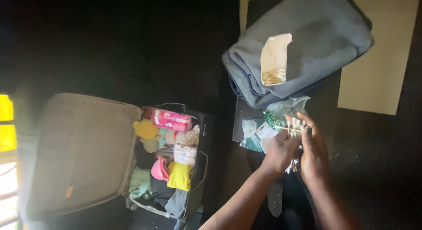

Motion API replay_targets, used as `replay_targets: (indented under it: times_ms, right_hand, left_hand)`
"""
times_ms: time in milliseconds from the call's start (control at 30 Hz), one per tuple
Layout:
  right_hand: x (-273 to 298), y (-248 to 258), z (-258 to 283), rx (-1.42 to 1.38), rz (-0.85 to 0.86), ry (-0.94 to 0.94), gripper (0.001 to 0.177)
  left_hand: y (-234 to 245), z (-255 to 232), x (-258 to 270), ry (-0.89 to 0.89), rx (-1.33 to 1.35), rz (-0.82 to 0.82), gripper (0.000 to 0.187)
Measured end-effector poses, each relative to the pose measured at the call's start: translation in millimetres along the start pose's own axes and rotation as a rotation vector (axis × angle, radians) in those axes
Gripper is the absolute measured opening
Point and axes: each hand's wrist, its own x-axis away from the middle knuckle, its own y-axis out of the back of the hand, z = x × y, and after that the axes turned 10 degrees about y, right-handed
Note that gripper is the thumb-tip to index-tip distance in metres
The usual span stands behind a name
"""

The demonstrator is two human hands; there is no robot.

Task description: The person packs clothes and small objects into a suitcase, and then transfers wooden sticks from a tray and a plastic bag into a different plastic bag.

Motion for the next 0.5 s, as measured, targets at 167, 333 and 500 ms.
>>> replay_targets:
  times_ms: [167, 333, 500]
  right_hand:
    - [52, -19, 107, -0.153, 0.065, -0.078, 0.060]
    - [119, -20, 167, -0.245, 0.250, -0.242, 0.062]
    - [182, -31, 231, -0.259, 0.420, -0.313, 0.063]
  left_hand:
    - [-11, -28, 111, -0.056, -0.128, 0.023, 0.019]
    - [-13, -29, 217, 0.062, 0.398, 0.527, 0.009]
    - [4, 0, 286, 0.305, 0.503, 0.786, 0.027]
